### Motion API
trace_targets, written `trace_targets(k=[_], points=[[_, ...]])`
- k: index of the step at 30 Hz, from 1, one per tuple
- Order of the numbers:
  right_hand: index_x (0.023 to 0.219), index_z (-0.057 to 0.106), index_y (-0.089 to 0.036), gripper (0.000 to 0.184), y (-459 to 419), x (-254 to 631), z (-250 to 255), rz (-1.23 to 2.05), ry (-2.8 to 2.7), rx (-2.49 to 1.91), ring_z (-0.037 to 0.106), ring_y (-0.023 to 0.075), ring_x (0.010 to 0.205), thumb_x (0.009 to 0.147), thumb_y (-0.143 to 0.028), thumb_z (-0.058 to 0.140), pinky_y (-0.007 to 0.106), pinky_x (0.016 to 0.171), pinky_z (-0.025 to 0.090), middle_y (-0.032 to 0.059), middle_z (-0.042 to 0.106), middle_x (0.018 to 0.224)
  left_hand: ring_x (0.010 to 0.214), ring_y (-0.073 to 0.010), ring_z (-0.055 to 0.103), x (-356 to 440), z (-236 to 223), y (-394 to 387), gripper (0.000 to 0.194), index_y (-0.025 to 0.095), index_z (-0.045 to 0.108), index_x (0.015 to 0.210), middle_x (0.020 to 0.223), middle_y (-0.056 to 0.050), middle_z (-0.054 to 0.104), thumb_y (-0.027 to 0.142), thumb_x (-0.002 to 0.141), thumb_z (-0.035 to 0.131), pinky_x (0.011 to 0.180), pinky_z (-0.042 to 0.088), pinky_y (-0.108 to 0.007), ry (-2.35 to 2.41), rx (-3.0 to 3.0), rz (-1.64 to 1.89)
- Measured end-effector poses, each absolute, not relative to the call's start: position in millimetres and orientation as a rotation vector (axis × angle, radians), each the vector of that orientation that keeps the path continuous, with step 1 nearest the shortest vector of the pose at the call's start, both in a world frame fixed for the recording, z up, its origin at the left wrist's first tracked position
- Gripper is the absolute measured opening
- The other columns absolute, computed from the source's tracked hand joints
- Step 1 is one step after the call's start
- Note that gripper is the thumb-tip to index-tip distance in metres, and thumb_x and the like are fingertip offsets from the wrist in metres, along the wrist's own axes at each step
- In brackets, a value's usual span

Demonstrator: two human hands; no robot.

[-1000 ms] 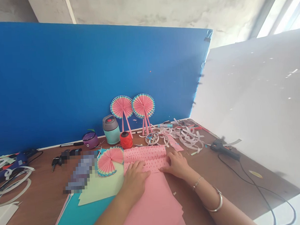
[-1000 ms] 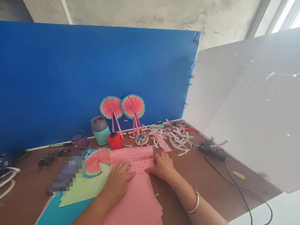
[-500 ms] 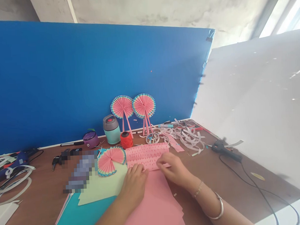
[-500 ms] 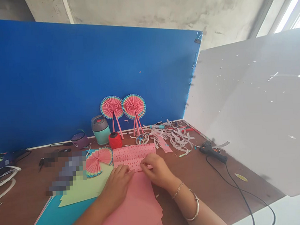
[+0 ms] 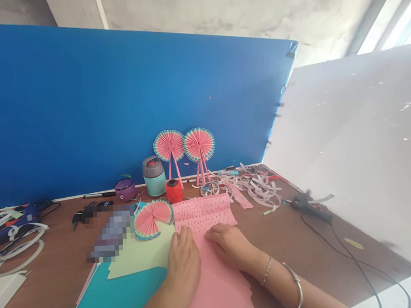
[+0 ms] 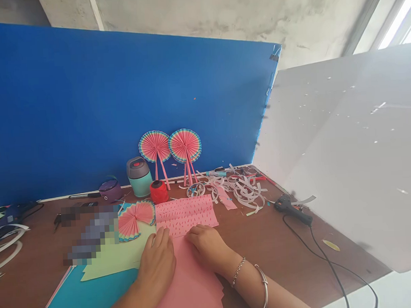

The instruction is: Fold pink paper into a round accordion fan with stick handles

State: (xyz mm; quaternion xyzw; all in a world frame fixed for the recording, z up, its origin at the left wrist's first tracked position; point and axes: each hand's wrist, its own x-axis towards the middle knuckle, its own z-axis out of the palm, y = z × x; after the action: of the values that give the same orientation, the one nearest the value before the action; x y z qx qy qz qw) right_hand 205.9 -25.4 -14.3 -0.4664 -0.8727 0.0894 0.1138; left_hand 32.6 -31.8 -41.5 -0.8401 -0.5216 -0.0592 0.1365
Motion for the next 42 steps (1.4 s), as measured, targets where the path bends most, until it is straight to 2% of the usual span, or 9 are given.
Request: trace_targets(k=[2, 5, 9, 12, 15, 22, 28, 37, 42], points=[[0.096, 0.065, -0.017, 0.030, -25, 206, -15, 0.265, -2.547, -1.370, 0.056, 0.0184, 0.083, 0.082, -0.007, 0.041, 0.028, 0.075, 0.041, 0.0073, 0.064, 0.090, 0.107, -0.0310, 0.051, 31, -29, -32, 0.033, 0.011, 0.071, 0.091, 0.102, -0.017, 0.065, 0.007, 0.077, 0.042, 0.087, 0.039, -0.046, -1.590, -2.445, -0.142], [0.094, 0.065, -0.017, 0.029, -24, 206, -16, 0.274, -2.530, -1.354, 0.056, 0.0184, 0.083, 0.081, -0.006, 0.041, 0.028, 0.075, 0.041, 0.0071, 0.064, 0.089, 0.097, -0.0284, 0.054, 23, -14, -24, 0.032, 0.013, 0.069, 0.077, 0.093, -0.014, 0.065, 0.004, 0.076, 0.039, 0.080, 0.040, -0.042, -1.766, -2.497, -0.239], [0.093, 0.065, -0.017, 0.029, -21, 206, -20, 0.261, -2.509, -1.315, 0.055, 0.0182, 0.082, 0.081, -0.006, 0.041, 0.028, 0.074, 0.041, 0.0073, 0.063, 0.087, 0.098, -0.0218, 0.053, 5, -9, -3, 0.032, 0.017, 0.062, 0.096, 0.100, -0.007, 0.063, 0.005, 0.074, 0.042, 0.082, 0.040, -0.035, -1.991, -2.499, -0.640], [0.092, 0.065, -0.017, 0.029, -20, 206, -22, 0.253, -2.502, -1.313, 0.055, 0.0177, 0.080, 0.080, -0.006, 0.041, 0.027, 0.073, 0.040, 0.0067, 0.062, 0.086, 0.093, -0.0175, 0.055, -1, -13, 6, 0.018, 0.019, 0.062, 0.085, 0.093, -0.004, 0.063, 0.013, 0.076, 0.048, 0.079, 0.041, -0.027, -2.044, -2.737, -0.719], [0.091, 0.065, -0.017, 0.028, -20, 206, -24, 0.243, -2.500, -1.314, 0.054, 0.0172, 0.079, 0.080, -0.006, 0.042, 0.027, 0.073, 0.040, 0.0063, 0.062, 0.085, 0.090, -0.0169, 0.056, 0, -16, 7, 0.010, 0.019, 0.061, 0.073, 0.087, -0.003, 0.061, 0.015, 0.073, 0.053, 0.076, 0.041, -0.026, -2.063, -2.809, -0.672], [0.091, 0.066, -0.018, 0.028, -19, 207, -24, 0.253, -2.500, -1.305, 0.055, 0.0170, 0.079, 0.080, -0.006, 0.042, 0.027, 0.073, 0.040, 0.0061, 0.063, 0.085, 0.086, -0.0178, 0.054, -6, -19, 10, 0.016, 0.019, 0.059, 0.060, 0.080, -0.002, 0.057, 0.018, 0.075, 0.052, 0.072, 0.037, -0.028, -2.008, -2.785, -0.616], [0.088, 0.066, -0.018, 0.028, -18, 207, -24, 0.247, -2.498, -1.319, 0.056, 0.0170, 0.079, 0.081, -0.007, 0.042, 0.027, 0.074, 0.040, 0.0059, 0.064, 0.084, 0.081, -0.0163, 0.055, -17, -16, 21, 0.020, 0.017, 0.050, 0.055, 0.076, -0.001, 0.054, 0.021, 0.075, 0.047, 0.069, 0.037, -0.025, -2.118, -2.839, -0.470], [0.094, 0.066, -0.017, 0.028, -16, 204, -23, 0.225, -2.507, -1.392, 0.056, 0.0171, 0.080, 0.082, -0.007, 0.043, 0.027, 0.074, 0.040, 0.0062, 0.063, 0.087, 0.091, -0.0208, 0.055, -8, -8, 15, 0.019, 0.017, 0.057, 0.064, 0.086, -0.008, 0.059, 0.013, 0.074, 0.041, 0.070, 0.038, -0.028, -2.173, -2.615, -0.198], [0.097, 0.066, -0.018, 0.029, -14, 202, -24, 0.181, -2.538, -1.409, 0.054, 0.0178, 0.083, 0.085, -0.007, 0.041, 0.027, 0.073, 0.039, 0.0069, 0.061, 0.089, 0.092, -0.0228, 0.055, -4, -6, 13, 0.022, 0.017, 0.060, 0.068, 0.088, -0.009, 0.059, 0.012, 0.075, 0.040, 0.073, 0.039, -0.031, -2.171, -2.557, -0.163]])
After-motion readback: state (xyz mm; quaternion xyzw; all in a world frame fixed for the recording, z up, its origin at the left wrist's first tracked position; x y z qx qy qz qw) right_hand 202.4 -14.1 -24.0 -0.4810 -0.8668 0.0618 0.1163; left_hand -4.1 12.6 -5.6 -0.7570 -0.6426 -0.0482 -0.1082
